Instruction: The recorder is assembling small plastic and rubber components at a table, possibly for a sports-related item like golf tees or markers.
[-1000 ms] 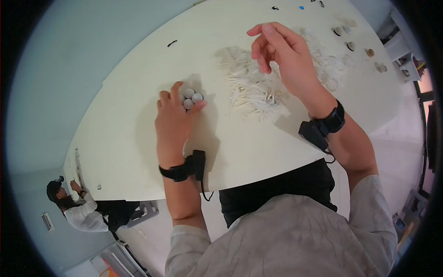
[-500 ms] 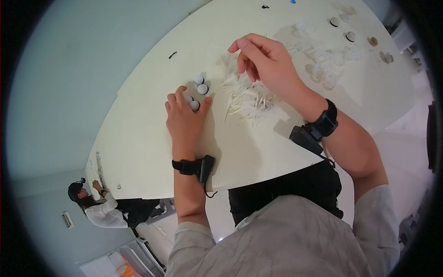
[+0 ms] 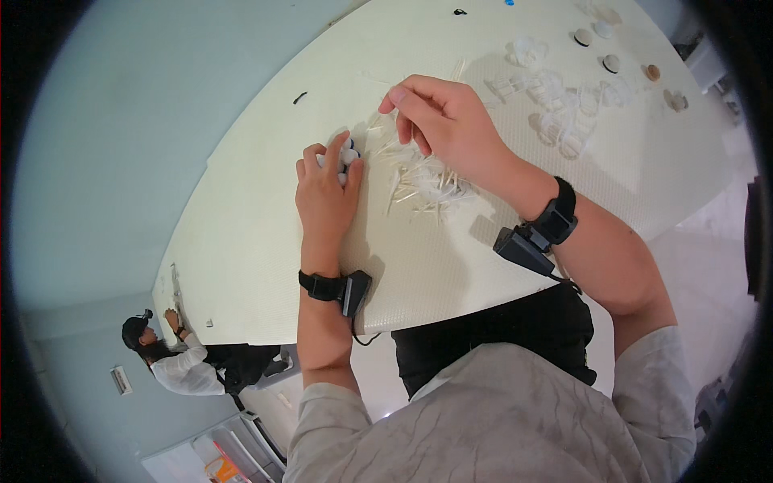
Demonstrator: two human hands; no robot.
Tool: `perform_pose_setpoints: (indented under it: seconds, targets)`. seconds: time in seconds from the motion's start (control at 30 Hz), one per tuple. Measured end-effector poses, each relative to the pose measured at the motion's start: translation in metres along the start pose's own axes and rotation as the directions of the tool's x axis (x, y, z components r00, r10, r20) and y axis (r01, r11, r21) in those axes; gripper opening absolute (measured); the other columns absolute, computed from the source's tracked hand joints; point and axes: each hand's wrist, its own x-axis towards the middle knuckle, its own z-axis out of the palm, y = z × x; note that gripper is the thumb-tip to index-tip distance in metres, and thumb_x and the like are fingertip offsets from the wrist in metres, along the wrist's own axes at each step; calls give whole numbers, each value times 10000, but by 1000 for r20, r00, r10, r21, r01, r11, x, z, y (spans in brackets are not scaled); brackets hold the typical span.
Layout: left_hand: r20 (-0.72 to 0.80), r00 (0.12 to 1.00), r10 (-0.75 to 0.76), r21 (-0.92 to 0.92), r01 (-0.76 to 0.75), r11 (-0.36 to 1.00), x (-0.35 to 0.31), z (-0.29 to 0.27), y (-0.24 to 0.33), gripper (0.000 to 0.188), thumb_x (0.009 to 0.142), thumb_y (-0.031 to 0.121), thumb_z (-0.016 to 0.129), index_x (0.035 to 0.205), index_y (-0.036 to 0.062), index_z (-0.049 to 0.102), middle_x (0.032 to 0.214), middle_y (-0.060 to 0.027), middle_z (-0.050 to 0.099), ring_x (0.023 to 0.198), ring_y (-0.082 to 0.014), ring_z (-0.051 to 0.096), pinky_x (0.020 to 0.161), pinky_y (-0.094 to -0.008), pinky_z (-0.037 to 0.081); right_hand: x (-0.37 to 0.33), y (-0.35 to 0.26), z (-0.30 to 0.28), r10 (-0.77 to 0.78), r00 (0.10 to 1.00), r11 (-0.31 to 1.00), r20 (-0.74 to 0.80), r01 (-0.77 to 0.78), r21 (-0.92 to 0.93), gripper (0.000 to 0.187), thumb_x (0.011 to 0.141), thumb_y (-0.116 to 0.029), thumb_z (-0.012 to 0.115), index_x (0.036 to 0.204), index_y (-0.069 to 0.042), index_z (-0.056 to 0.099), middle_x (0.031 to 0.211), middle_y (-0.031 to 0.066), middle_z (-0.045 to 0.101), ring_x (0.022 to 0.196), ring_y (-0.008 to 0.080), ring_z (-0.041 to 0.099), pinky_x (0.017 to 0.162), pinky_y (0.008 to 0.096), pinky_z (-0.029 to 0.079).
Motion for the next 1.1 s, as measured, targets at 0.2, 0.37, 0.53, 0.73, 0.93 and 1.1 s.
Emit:
perform_pose_setpoints:
  seconds: [0.2,0.37,0.53,0.73,0.93,1.1]
  targets:
    - [63,998,-22,-112,29,993,-2,-11,6,489,852,289,749,1305,182,600,1136,-118,576,1017,-303,587,771,-404,541,1,2,-4,-49,999,996,19,50,-74,283,1044,-229,502,1000,-28,696,687,14,606,541,39,468,517,201,391]
    - [136,987,-80,-345,123,930,-12,-28,-22,767,761,156,808,1447,189,468,1223,-94,557,1019,-293,591,812,-370,525,2,5,-9,-122,985,933,119,155,-324,189,1008,-160,569,1033,-23,697,755,9,639,599,44,485,541,205,389]
    - [331,943,-25,-534,209,819,-15,-48,-53,825,700,47,815,1449,176,492,1245,-57,533,875,-199,535,777,-312,501,6,-7,8,-216,931,807,295,341,-482,192,900,-100,680,1085,-52,696,919,42,687,639,104,526,579,257,444]
    - [302,953,22,-661,193,725,-21,-32,-60,747,671,16,821,1364,153,580,1124,-32,564,784,-147,494,719,-273,486,41,-5,42,-123,823,559,554,519,-647,457,793,-97,752,1237,-96,641,1191,64,637,950,287,641,822,364,530]
    - [205,979,10,-734,147,663,-21,-27,-52,604,675,15,817,1246,65,628,1004,-69,603,815,-208,558,716,-313,515,63,25,47,80,734,609,675,499,-616,445,764,-88,763,1195,-63,653,1140,110,643,1031,341,622,880,407,510]
    - [180,983,-25,-714,148,684,-21,-30,-47,547,653,34,832,1168,23,648,967,-111,639,823,-281,625,728,-358,540,63,33,49,8,740,698,673,478,-534,432,756,-44,790,1165,-30,654,1018,87,631,709,208,565,655,322,488]
